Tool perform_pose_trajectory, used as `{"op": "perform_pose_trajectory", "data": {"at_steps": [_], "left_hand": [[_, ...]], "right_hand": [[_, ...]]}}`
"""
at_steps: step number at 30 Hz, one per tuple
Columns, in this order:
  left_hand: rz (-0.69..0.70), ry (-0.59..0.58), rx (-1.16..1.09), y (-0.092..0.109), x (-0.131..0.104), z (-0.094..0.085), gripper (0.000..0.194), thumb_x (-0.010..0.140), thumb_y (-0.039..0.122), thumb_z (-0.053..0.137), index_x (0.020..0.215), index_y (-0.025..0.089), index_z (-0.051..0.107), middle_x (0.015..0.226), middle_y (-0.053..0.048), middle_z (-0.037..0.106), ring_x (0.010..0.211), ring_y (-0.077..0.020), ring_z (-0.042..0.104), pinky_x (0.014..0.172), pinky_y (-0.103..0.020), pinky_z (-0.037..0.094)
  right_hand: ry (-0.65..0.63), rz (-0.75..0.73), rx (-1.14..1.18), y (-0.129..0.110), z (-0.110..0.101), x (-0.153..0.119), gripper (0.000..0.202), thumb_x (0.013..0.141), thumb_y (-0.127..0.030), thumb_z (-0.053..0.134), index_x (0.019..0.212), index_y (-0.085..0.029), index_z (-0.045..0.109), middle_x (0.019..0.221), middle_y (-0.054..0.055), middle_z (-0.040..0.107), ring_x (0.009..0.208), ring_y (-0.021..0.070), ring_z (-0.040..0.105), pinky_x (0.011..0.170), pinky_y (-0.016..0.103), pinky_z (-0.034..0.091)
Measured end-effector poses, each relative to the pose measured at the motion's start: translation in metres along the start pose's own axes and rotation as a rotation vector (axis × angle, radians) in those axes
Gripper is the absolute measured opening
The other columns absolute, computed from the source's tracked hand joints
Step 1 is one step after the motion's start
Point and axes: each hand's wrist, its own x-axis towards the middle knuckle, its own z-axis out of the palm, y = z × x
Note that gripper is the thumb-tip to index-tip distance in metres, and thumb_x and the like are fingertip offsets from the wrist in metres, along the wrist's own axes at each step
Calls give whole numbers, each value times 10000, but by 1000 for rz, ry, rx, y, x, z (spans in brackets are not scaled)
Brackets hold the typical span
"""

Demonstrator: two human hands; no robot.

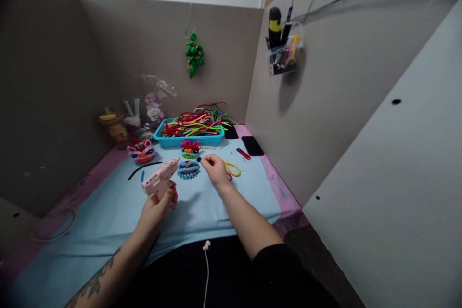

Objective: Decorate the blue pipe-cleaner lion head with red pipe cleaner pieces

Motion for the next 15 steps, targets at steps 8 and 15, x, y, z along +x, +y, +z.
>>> {"op": "perform_pose_trajectory", "data": {"at_steps": [8,15], "left_hand": [[-54,28,8,1,11,4,474,645,457,699,966,175,492,540,61,514,426,-97,453,424,-207,365],[-37,-97,172,-18,7,2,381,706,486,620,880,159,530,525,56,492,423,-103,437,438,-223,354]], "right_hand": [[13,-53,-179,0,0,-3,158,675,-323,610,659,-167,595,576,-32,522,538,106,437,527,234,345],[18,-40,-222,-1,4,-5,135,657,-294,591,618,-165,582,547,-34,518,545,112,449,544,237,367]]}}
